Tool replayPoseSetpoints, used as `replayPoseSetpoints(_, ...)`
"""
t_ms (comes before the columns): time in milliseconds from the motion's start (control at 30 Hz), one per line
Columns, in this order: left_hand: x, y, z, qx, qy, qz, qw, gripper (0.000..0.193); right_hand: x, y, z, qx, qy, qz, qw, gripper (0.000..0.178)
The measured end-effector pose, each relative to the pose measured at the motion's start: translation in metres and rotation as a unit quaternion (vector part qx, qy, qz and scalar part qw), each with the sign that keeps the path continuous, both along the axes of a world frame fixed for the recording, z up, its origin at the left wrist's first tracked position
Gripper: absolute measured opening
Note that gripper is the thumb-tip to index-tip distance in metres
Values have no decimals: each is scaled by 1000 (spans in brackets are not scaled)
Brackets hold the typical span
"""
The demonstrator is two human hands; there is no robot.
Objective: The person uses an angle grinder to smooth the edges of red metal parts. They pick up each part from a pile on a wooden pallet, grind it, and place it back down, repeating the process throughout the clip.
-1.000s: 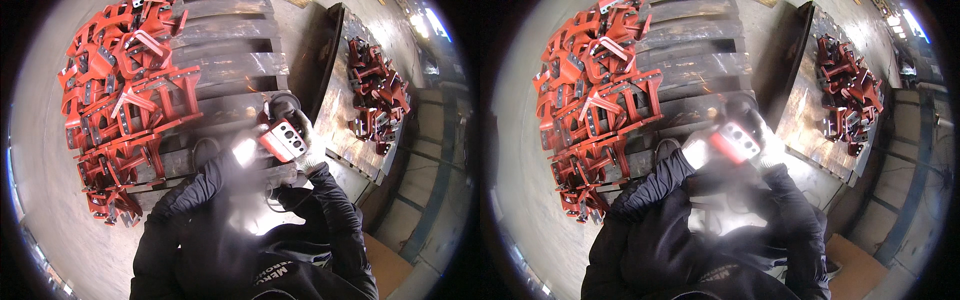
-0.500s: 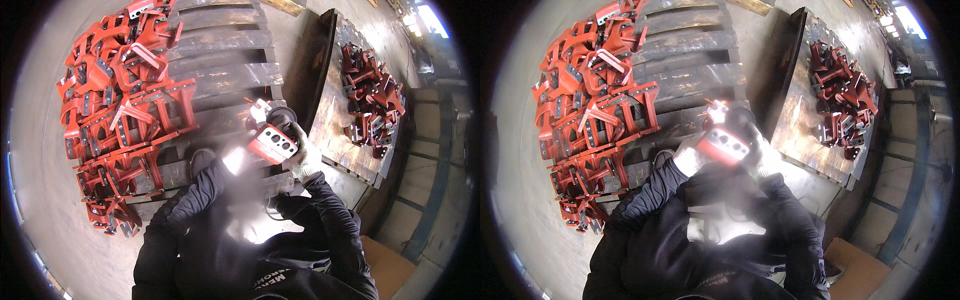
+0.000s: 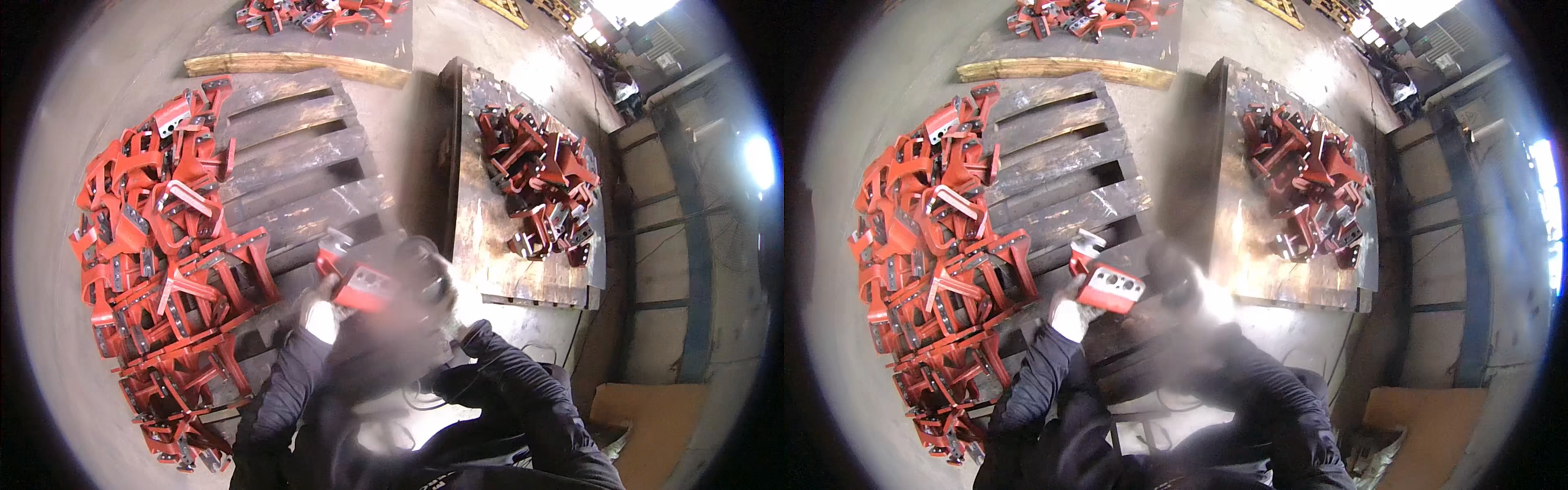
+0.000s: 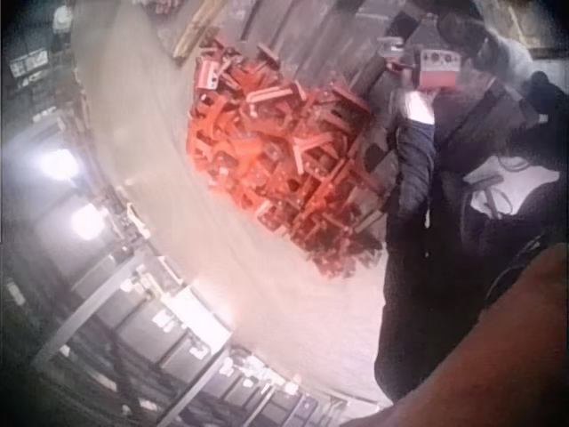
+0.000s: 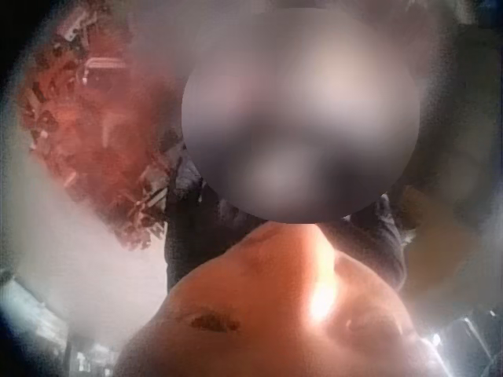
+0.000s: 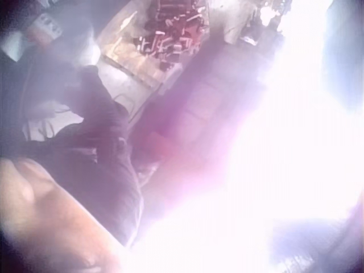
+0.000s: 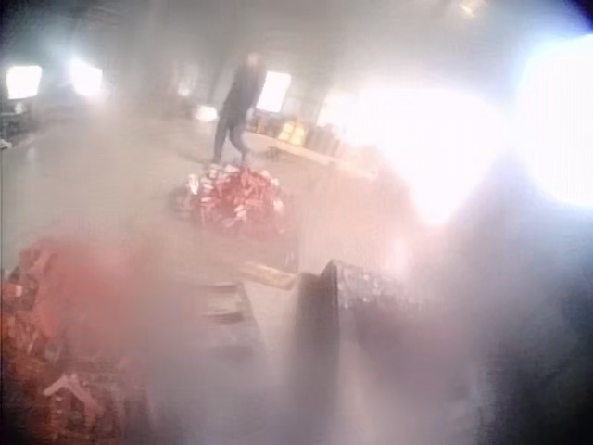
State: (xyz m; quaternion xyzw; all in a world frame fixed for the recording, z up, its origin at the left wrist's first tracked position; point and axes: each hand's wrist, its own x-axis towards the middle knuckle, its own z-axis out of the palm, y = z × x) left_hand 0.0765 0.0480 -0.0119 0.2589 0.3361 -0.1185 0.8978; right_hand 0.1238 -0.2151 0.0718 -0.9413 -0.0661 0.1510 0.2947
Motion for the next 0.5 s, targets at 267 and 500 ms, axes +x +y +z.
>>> replayPoseSetpoints(267,34,45,-61,532,34,-138,835,29,-3,38,32,165,-18,-49,985,92)
replayPoseSetpoints(500,31,43,-87,540,-26,-99,836,32,-15,43,11,306,136,-31,942,92)
